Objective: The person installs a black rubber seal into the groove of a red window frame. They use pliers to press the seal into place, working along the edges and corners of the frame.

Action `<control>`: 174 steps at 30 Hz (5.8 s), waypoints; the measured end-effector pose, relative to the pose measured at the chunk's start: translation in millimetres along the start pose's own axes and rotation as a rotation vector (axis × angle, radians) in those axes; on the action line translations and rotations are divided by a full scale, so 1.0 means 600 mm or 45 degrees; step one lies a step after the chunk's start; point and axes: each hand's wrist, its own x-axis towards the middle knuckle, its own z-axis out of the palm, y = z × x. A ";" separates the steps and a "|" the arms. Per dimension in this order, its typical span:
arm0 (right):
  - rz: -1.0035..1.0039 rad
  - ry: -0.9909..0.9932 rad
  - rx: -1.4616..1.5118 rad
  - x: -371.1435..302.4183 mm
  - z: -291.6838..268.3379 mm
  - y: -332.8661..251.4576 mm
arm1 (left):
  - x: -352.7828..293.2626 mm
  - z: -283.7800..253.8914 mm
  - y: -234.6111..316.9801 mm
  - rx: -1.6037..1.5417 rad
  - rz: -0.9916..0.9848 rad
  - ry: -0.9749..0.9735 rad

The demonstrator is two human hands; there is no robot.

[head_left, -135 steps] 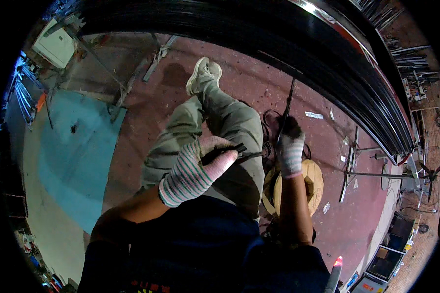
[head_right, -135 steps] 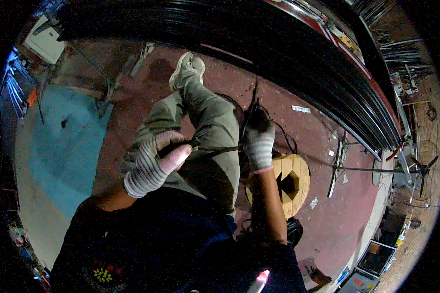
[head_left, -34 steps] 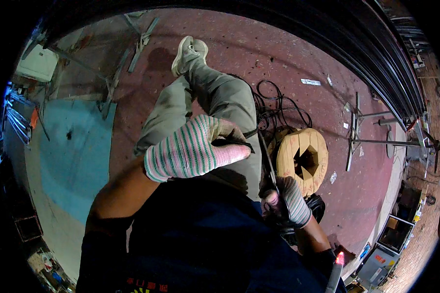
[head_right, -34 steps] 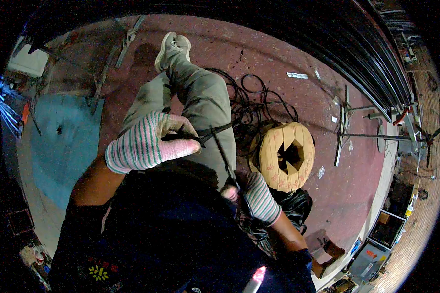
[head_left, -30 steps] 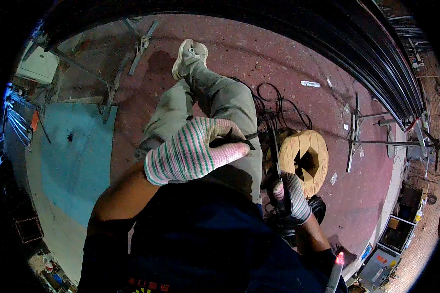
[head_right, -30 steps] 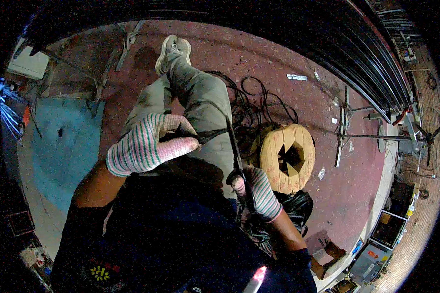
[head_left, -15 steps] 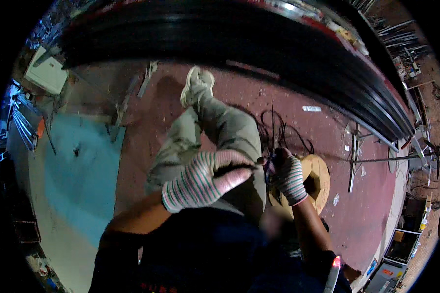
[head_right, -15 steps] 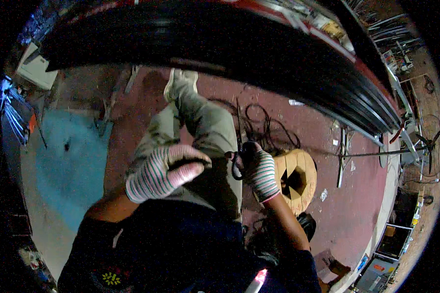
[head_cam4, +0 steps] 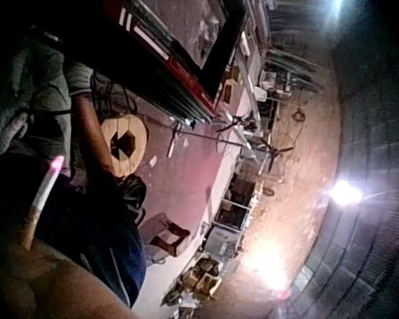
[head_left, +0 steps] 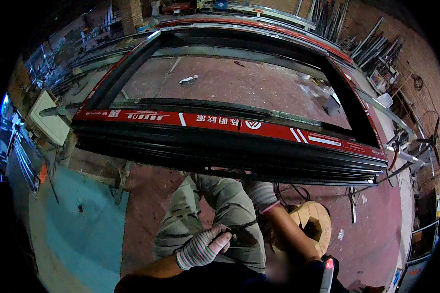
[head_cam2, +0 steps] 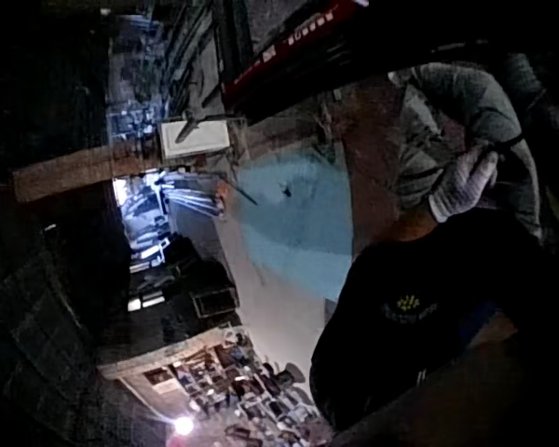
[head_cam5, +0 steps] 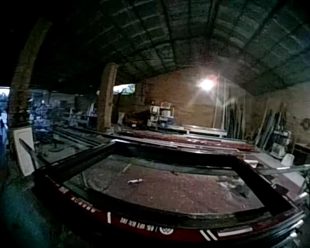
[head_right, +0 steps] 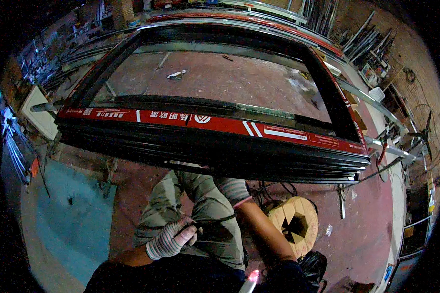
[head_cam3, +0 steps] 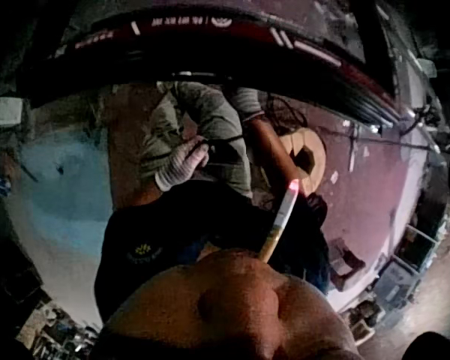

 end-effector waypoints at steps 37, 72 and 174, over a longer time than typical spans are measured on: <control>0.745 0.925 1.267 -0.075 -0.349 -0.215 | 0.219 0.013 0.386 1.797 0.879 0.869; 0.598 0.221 1.655 -0.182 -0.297 -0.338 | 0.304 0.247 0.411 1.351 1.068 -0.012; 0.396 0.782 1.577 -0.141 -0.389 -0.217 | 0.146 0.041 0.410 2.106 1.539 -0.011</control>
